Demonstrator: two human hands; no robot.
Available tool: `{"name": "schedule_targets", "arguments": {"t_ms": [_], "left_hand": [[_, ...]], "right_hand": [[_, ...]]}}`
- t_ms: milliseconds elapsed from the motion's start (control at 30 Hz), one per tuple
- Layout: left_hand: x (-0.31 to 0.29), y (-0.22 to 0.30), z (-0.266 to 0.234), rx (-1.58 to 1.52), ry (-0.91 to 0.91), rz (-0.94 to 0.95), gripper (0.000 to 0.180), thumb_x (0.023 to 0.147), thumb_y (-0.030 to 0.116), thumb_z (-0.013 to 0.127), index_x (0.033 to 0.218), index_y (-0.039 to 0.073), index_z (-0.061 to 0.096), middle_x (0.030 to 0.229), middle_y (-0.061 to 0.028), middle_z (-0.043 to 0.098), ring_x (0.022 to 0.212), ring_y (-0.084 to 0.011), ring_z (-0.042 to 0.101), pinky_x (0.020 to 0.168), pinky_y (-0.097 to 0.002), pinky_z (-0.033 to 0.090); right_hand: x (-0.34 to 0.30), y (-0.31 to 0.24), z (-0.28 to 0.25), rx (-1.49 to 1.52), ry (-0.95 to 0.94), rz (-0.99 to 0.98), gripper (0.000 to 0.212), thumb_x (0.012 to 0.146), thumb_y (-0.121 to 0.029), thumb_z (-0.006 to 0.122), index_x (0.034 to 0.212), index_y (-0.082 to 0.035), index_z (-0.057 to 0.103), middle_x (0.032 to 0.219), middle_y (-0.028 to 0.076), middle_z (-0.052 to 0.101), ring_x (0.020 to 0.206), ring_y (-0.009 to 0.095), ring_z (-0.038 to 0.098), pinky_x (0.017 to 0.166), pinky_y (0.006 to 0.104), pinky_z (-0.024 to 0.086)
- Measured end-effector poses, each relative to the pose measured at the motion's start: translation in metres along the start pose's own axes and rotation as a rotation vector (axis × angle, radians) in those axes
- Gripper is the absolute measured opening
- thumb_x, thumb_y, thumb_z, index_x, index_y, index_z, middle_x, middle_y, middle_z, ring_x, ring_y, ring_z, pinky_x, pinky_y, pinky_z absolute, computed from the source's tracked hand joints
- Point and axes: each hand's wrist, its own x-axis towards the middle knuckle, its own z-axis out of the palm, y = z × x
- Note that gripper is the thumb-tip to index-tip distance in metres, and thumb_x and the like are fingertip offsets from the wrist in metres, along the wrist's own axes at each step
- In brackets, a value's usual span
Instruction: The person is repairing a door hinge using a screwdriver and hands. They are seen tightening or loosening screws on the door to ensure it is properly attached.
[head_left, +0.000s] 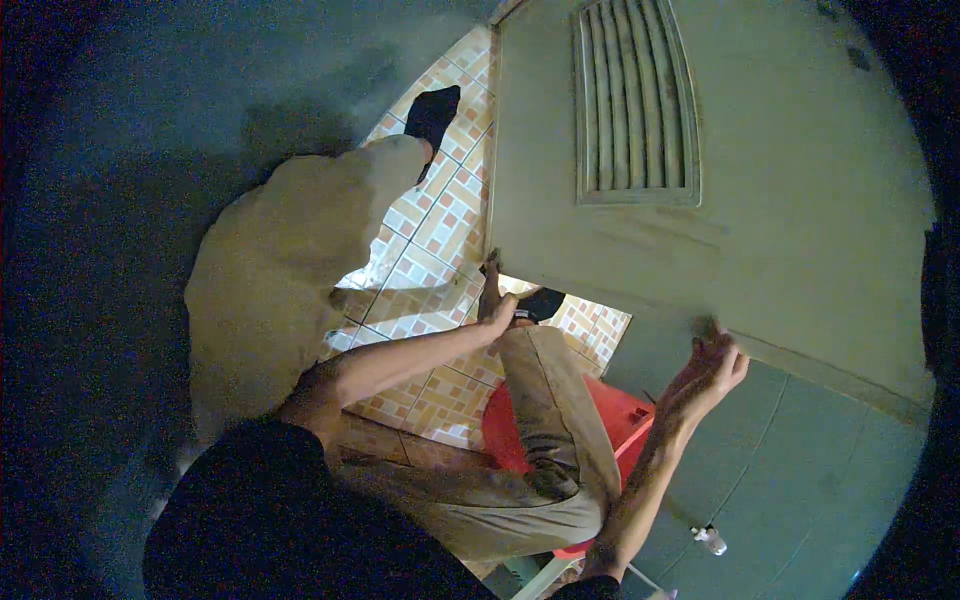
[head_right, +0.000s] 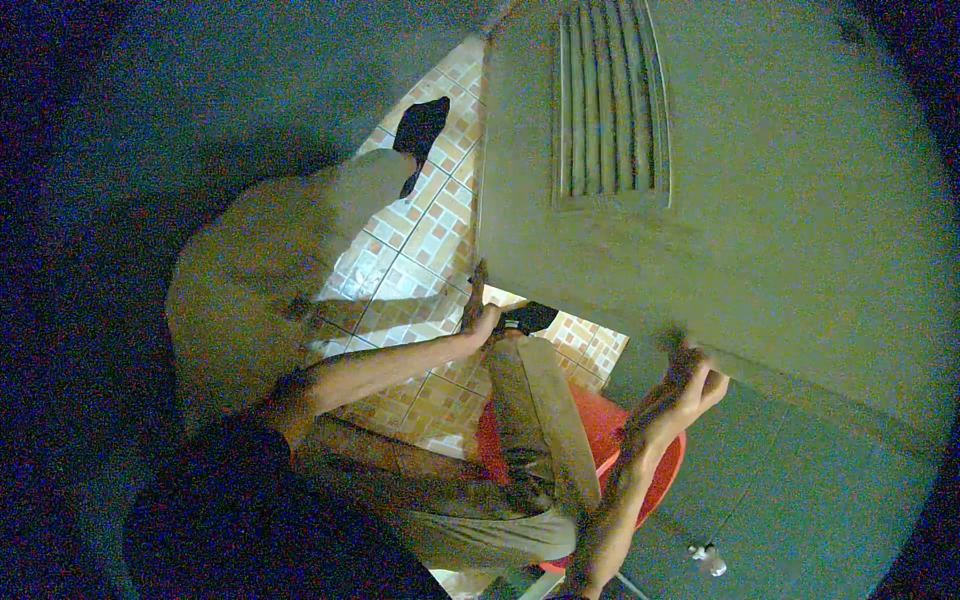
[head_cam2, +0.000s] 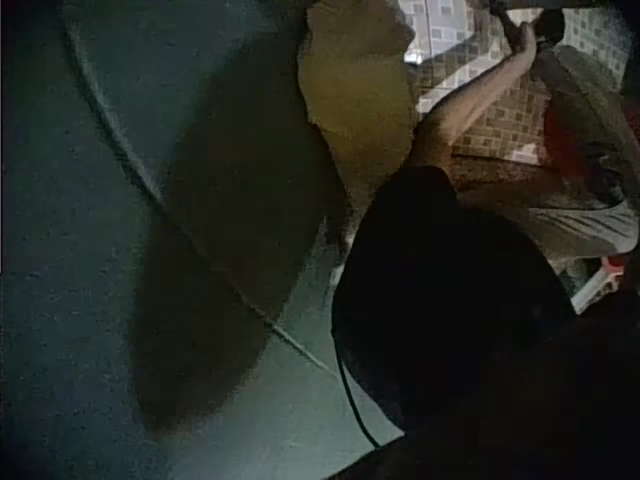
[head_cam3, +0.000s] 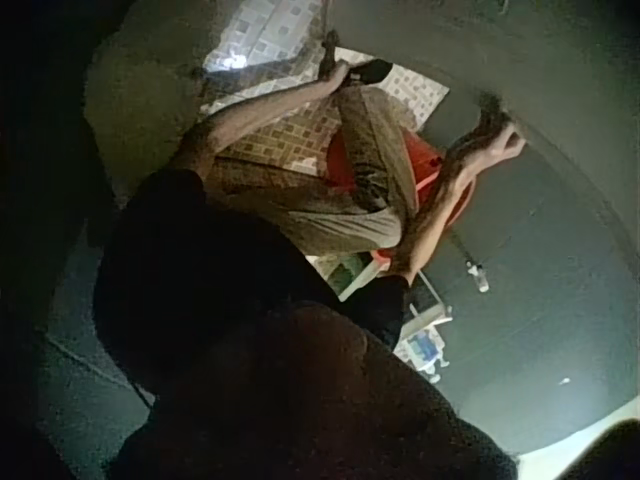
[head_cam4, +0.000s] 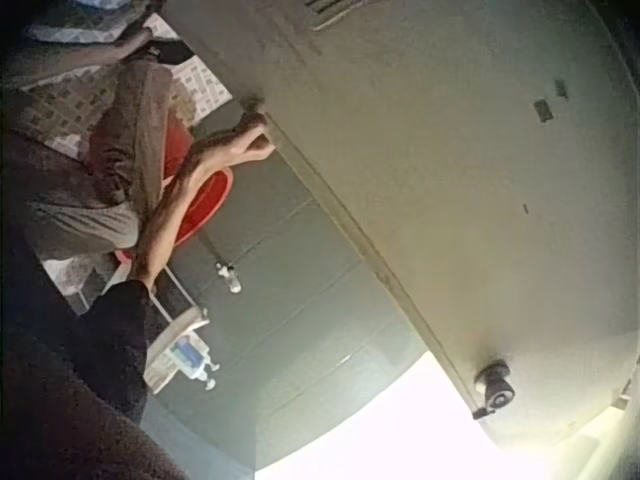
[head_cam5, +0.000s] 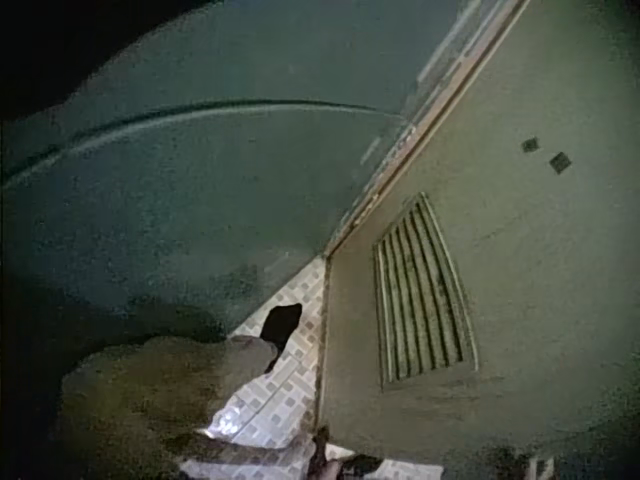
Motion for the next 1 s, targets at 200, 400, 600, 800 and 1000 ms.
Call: {"name": "schedule_targets", "arguments": {"t_ms": [200, 400, 600, 800, 1000], "left_hand": [[-0.001, -0.001, 0.002, -0.004, -0.033, 0.002, 0.081, 0.092, 0.041, 0.051, 0.154, 0.005, 0.014, 0.154, -0.0241, 0.025, 0.134, -0.0357, 0.039, 0.104, -0.0504, 0.039], [-0.002, 0.001, 0.006, -0.024, -0.045, -0.014, 0.080, 0.092, 0.041, 0.051, 0.153, 0.005, 0.015, 0.153, -0.0240, 0.026, 0.133, -0.0356, 0.039, 0.103, -0.0502, 0.040], [-0.002, -0.001, 0.005, -0.028, -0.065, -0.018, 0.079, 0.092, 0.041, 0.051, 0.153, 0.005, 0.016, 0.153, -0.0239, 0.026, 0.132, -0.0354, 0.040, 0.103, -0.0501, 0.040], [0.000, 0.006, 0.013, -0.050, -0.077, -0.025, 0.079, 0.092, 0.042, 0.051, 0.152, 0.005, 0.016, 0.152, -0.0238, 0.027, 0.132, -0.0352, 0.040, 0.102, -0.0499, 0.040], [0.001, 0.002, 0.011, -0.049, -0.099, -0.031, 0.078, 0.092, 0.042, 0.051, 0.152, 0.005, 0.017, 0.152, -0.0237, 0.028, 0.131, -0.0350, 0.041, 0.102, -0.0498, 0.040]], "right_hand": [[0.015, 0.010, -0.007, 0.065, -0.002, 0.029, 0.023, 0.097, -0.026, 0.057, 0.107, -0.006, 0.054, 0.105, 0.008, 0.065, 0.095, 0.017, 0.062, 0.083, 0.0338, 0.048], [0.007, 0.006, 0.000, 0.059, 0.021, 0.022, 0.022, 0.097, -0.027, 0.057, 0.106, -0.007, 0.054, 0.101, 0.005, 0.062, 0.097, 0.016, 0.061, 0.082, 0.0327, 0.047], [0.010, 0.003, -0.001, 0.052, -0.048, 0.016, 0.020, 0.097, -0.025, 0.056, 0.104, -0.007, 0.055, 0.098, 0.004, 0.061, 0.093, 0.014, 0.059, 0.078, 0.0309, 0.046], [0.004, -0.005, 0.010, 0.046, 0.003, -0.003, 0.019, 0.097, -0.025, 0.055, 0.103, -0.007, 0.055, 0.099, 0.005, 0.062, 0.090, 0.013, 0.058, 0.077, 0.0297, 0.046], [0.011, 0.001, 0.003, 0.064, -0.033, 0.028, 0.018, 0.098, -0.022, 0.054, 0.106, -0.006, 0.056, 0.102, 0.006, 0.063, 0.091, 0.014, 0.058, 0.075, 0.0285, 0.047]]}}
